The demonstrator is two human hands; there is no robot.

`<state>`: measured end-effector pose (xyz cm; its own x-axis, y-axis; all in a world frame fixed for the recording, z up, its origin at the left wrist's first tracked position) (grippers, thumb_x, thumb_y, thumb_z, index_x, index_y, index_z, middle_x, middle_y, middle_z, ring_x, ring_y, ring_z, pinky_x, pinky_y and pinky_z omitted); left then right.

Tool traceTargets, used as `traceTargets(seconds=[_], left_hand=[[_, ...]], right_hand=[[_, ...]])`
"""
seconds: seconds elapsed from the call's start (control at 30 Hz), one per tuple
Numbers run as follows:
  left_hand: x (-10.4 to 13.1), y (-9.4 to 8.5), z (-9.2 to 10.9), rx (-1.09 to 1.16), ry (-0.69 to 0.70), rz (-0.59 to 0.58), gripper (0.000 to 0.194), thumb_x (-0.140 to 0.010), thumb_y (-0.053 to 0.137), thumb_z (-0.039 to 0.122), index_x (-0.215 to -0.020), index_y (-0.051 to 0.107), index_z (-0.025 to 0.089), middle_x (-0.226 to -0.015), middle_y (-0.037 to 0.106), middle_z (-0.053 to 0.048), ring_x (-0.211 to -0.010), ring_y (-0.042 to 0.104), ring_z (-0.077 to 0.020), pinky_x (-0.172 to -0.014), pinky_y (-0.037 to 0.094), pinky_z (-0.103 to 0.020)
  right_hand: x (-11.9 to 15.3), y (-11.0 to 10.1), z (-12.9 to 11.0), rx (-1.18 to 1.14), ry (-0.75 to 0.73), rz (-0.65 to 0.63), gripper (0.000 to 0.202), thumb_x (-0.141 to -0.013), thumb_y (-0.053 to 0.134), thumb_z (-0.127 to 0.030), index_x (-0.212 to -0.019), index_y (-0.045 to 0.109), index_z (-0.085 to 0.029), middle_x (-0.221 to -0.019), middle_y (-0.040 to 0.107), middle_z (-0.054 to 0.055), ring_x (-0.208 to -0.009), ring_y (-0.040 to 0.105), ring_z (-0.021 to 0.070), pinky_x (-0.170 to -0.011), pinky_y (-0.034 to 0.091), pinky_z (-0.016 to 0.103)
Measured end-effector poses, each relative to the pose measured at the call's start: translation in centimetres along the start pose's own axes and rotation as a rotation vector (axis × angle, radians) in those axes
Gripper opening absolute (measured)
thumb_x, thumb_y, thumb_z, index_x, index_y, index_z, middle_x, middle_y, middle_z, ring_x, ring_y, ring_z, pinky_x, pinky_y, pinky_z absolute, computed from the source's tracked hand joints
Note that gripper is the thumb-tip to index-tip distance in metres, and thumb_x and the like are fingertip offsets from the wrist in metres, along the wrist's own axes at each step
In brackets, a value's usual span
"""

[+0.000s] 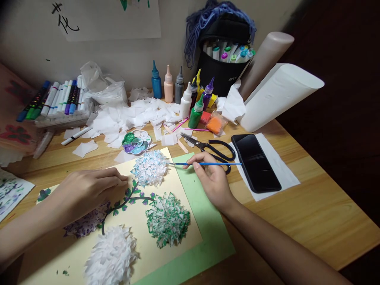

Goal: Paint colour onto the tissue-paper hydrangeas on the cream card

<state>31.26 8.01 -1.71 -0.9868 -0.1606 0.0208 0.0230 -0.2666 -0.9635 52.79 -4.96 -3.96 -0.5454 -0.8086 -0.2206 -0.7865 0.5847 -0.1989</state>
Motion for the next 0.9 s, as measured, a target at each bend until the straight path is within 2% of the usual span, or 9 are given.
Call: traceTargets(seconds=[0.17,0.33,0.5,0.67,0.9], left_hand=[[0.1,-0.1,0.0,0.021,-0.014,0.012,0.027,-0.096,0.043,0.021,-0.096,0.070,0.020,-0.083,0.068,-0.006,-0.062,0.062,-0.0132,-0.051,0.038,-0.023],[0.1,-0.1,0.1,0.029,-0.021,0.019,0.026,-0.096,0.044,0.021,-0.092,0.070,0.020,-0.083,0.068,-0.006,-0.060,0.061,-0.0131,-0.050,0.036,-0.024],[0.1,0.0,0.0,0.028,-0.017,0.015,0.026,-0.095,0.044,0.019,-0.093,0.070,0.020,-0.084,0.068,-0.006,-0.062,0.061,-0.0134,-0.051,0.037,-0.024],[0.1,0.0,0.0,0.031,-0.017,0.020,0.027,-0.096,0.042,0.019,-0.095,0.069,0.020,-0.083,0.068,-0.006,-0.061,0.061,-0.0134,-0.051,0.037,-0.025],[0.0,-0.1,0.1,0.031,-0.018,0.031,0.029,-0.097,0.041,0.022,-0.092,0.069,0.020,-0.081,0.067,-0.006,-0.059,0.060,-0.0129,-0.049,0.035,-0.025]], right_hand=[[0.2,-1.2,0.1,0.007,-0.004,0.124,0.011,-0.092,0.053,-0.028,-0.086,0.061,-0.023,-0.080,0.067,0.001,-0.076,0.066,0.0151,-0.071,0.053,0.029],[0.1,-0.3,0.3,0.027,0.014,0.029,0.010,-0.092,0.053,-0.025,-0.087,0.061,-0.022,-0.079,0.066,0.001,-0.077,0.066,0.0148,-0.073,0.053,0.029],[0.3,-1.2,-0.2,0.027,-0.023,0.140,0.010,-0.092,0.052,-0.026,-0.087,0.060,-0.023,-0.080,0.065,0.000,-0.076,0.065,0.0140,-0.072,0.052,0.029],[0.1,-0.3,0.2,0.042,0.006,0.044,0.010,-0.093,0.051,-0.025,-0.089,0.060,-0.022,-0.082,0.066,0.001,-0.081,0.065,0.0151,-0.077,0.051,0.030],[0.0,0.4,0.2,0.043,0.016,-0.027,0.010,-0.094,0.051,-0.025,-0.090,0.060,-0.023,-0.082,0.067,0.000,-0.080,0.065,0.0139,-0.076,0.051,0.028]])
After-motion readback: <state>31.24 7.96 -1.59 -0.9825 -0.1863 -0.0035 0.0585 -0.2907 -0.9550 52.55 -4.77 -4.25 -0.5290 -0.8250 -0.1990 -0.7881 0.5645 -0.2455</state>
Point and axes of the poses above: each hand's wrist, its own x-axis away from the middle knuckle, its own y-axis out of the palm, z = x × y, the point moved 8 cm from there along -x, towards the middle knuckle
